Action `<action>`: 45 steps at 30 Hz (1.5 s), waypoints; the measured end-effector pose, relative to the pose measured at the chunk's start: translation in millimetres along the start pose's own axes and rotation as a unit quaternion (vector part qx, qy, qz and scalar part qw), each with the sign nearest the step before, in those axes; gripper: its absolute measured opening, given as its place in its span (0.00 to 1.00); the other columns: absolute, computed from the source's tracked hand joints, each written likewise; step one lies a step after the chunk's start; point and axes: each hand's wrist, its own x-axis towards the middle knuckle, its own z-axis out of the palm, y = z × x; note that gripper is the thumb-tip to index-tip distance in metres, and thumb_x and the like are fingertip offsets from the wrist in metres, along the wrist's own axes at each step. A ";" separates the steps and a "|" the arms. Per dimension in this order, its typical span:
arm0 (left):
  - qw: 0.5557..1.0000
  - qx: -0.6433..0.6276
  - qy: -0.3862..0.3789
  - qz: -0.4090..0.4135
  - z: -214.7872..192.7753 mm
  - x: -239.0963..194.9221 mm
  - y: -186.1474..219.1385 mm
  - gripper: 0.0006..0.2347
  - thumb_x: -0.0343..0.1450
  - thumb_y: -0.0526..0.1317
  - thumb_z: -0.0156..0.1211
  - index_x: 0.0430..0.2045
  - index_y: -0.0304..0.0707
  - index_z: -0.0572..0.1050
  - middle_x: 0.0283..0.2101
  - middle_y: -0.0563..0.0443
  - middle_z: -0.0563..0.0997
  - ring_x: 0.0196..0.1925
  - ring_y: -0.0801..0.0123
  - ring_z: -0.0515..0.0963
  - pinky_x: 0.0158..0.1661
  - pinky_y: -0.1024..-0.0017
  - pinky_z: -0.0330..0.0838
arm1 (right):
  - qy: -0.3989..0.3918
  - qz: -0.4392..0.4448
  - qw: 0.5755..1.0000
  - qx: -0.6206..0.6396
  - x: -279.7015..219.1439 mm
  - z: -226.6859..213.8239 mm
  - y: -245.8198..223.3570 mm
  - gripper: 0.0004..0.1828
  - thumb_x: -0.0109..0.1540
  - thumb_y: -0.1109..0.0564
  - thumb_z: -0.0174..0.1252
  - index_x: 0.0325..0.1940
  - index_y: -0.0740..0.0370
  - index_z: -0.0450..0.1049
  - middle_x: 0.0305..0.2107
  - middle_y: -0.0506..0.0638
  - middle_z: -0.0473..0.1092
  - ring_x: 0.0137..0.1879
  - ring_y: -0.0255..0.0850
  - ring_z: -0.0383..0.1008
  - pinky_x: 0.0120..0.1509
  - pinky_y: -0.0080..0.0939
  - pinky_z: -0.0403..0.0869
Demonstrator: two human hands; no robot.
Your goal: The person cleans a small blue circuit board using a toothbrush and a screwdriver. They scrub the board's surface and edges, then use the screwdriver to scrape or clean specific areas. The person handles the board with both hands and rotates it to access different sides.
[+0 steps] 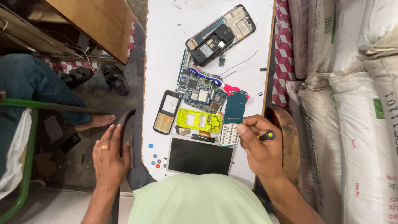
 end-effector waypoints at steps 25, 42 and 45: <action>0.999 -0.017 0.049 0.004 -10.2 -0.1 4.3 0.19 0.73 0.40 0.61 0.58 0.36 0.74 0.64 0.37 0.72 0.68 0.48 0.70 0.67 0.45 0.60 | 0.007 -0.003 1.000 0.018 4.9 -1.9 17.8 0.04 0.66 0.65 0.60 0.42 0.70 0.72 0.25 0.48 0.71 0.23 0.27 0.59 0.29 0.28 0.58; 0.965 -0.201 0.043 0.165 -14.6 49.0 109.2 0.09 0.68 0.38 0.71 0.40 0.42 0.81 0.56 0.51 0.78 0.67 0.57 0.71 0.63 0.55 0.64 | 0.059 -0.030 0.996 0.059 17.7 -16.8 16.9 0.04 0.66 0.66 0.58 0.43 0.66 0.70 0.31 0.51 0.71 0.25 0.31 0.62 0.30 0.30 0.60; 0.968 -0.185 0.031 0.169 -7.2 37.7 106.2 0.09 0.68 0.41 0.73 0.38 0.43 0.82 0.58 0.50 0.76 0.69 0.56 0.66 0.64 0.52 0.62 | 0.055 -0.037 0.997 0.051 17.4 -13.4 20.6 0.04 0.66 0.67 0.58 0.43 0.66 0.70 0.30 0.51 0.72 0.24 0.30 0.62 0.29 0.31 0.61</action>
